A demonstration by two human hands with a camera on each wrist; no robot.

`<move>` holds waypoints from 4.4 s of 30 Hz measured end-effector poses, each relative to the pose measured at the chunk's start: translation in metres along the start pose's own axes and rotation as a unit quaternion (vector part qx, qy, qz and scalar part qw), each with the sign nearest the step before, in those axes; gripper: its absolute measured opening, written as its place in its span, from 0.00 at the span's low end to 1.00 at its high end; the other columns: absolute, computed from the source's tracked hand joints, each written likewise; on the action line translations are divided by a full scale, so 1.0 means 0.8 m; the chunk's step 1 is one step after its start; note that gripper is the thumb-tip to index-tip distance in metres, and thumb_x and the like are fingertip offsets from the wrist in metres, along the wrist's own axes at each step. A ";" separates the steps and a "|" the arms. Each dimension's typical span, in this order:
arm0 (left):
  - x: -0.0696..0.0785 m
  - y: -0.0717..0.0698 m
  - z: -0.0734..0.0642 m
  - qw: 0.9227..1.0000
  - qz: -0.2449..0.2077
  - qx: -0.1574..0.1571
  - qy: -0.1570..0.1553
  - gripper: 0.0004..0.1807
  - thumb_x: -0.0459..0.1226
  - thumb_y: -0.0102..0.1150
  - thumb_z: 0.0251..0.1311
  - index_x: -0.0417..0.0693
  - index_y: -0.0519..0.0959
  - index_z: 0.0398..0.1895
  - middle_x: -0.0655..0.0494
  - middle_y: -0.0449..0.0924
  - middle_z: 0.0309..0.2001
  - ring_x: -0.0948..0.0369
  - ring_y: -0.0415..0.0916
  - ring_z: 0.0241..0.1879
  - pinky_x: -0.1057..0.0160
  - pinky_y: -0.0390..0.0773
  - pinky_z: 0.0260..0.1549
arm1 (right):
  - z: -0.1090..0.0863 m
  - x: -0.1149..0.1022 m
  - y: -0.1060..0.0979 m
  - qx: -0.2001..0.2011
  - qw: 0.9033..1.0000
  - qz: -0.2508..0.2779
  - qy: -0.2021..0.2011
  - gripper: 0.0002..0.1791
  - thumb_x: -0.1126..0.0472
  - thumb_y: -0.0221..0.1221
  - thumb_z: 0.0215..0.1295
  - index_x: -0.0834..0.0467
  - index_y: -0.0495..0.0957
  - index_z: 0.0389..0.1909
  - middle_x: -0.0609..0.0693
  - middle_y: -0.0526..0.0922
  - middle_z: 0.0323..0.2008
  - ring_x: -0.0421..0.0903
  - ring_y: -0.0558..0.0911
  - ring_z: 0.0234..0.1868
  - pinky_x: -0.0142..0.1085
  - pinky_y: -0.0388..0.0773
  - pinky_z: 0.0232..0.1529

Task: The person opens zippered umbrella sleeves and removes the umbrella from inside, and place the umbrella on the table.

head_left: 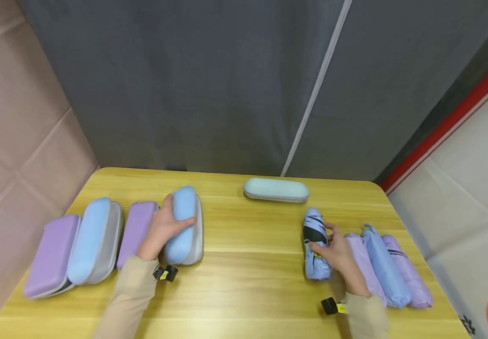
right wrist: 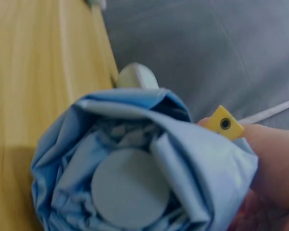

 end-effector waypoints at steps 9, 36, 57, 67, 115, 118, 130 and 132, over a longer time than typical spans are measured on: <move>0.003 0.004 -0.002 0.991 0.121 0.048 -0.011 0.60 0.48 0.69 0.43 0.29 0.43 0.70 0.19 0.69 0.43 0.31 0.72 0.41 0.41 0.75 0.29 | -0.018 0.021 -0.010 0.025 0.995 -0.090 0.022 0.40 0.54 0.64 0.52 0.70 0.58 0.60 0.69 0.76 0.40 0.58 0.77 0.36 0.50 0.73 0.35; 0.022 -0.004 -0.015 0.987 0.144 0.066 0.014 0.45 0.49 0.59 0.56 0.26 0.54 0.66 0.21 0.57 0.58 0.29 0.56 0.56 0.32 0.66 0.45 | -0.020 -0.011 0.002 0.001 0.977 -0.204 -0.055 0.43 0.54 0.67 0.53 0.71 0.58 0.64 0.74 0.62 0.60 0.70 0.62 0.59 0.61 0.65 0.53; 0.084 0.078 0.057 0.973 -0.203 0.029 0.110 0.23 0.34 0.56 0.60 0.36 0.70 0.59 0.37 0.73 0.53 0.44 0.74 0.48 0.51 0.76 0.44 | 0.069 -0.050 0.000 0.003 0.988 -0.024 -0.150 0.38 0.60 0.62 0.60 0.72 0.56 0.66 0.73 0.58 0.63 0.69 0.63 0.60 0.59 0.65 0.55; 0.099 0.139 0.108 0.900 -0.435 -0.037 -0.003 0.22 0.31 0.47 0.65 0.35 0.66 0.63 0.36 0.71 0.56 0.44 0.70 0.52 0.47 0.72 0.50 | 0.127 -0.047 0.010 0.029 0.989 0.146 -0.015 0.36 0.60 0.57 0.64 0.66 0.54 0.69 0.66 0.54 0.68 0.65 0.58 0.65 0.55 0.63 0.60; 0.048 0.090 0.010 0.976 -0.205 -0.053 -0.046 0.28 0.35 0.64 0.51 0.33 0.67 0.54 0.40 0.72 0.40 0.53 0.70 0.36 0.64 0.71 0.31 | 0.070 -0.063 0.064 -0.187 0.933 0.299 0.067 0.29 0.69 0.59 0.60 0.69 0.58 0.59 0.62 0.65 0.46 0.51 0.76 0.41 0.39 0.80 0.41; 0.047 0.086 0.004 0.983 -0.170 -0.063 -0.020 0.31 0.36 0.65 0.51 0.32 0.66 0.57 0.38 0.73 0.41 0.51 0.71 0.37 0.61 0.73 0.31 | 0.067 -0.063 0.064 -0.190 0.936 0.290 0.060 0.29 0.69 0.60 0.59 0.69 0.59 0.58 0.63 0.65 0.47 0.52 0.76 0.42 0.40 0.80 0.40; 0.054 0.083 0.003 0.982 0.029 -0.054 0.179 0.34 0.38 0.73 0.40 0.38 0.72 0.54 0.41 0.72 0.51 0.45 0.70 0.50 0.46 0.72 0.48 | 0.075 -0.067 0.057 -0.184 0.971 0.152 -0.013 0.16 0.58 0.54 0.67 0.63 0.70 0.50 0.58 0.73 0.49 0.50 0.74 0.45 0.44 0.76 0.38; 0.055 0.083 0.003 0.974 0.045 -0.055 0.217 0.33 0.37 0.73 0.39 0.39 0.73 0.53 0.43 0.73 0.51 0.46 0.69 0.51 0.46 0.72 0.48 | 0.080 -0.070 0.058 -0.181 0.974 0.135 -0.021 0.15 0.58 0.53 0.67 0.62 0.72 0.50 0.58 0.75 0.48 0.50 0.74 0.44 0.42 0.75 0.37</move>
Point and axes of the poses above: each hand's wrist, its own z-axis towards the middle knuckle, its own y-axis out of the palm, x = y × z, the point moved 1 cm from there along z, towards the middle knuckle
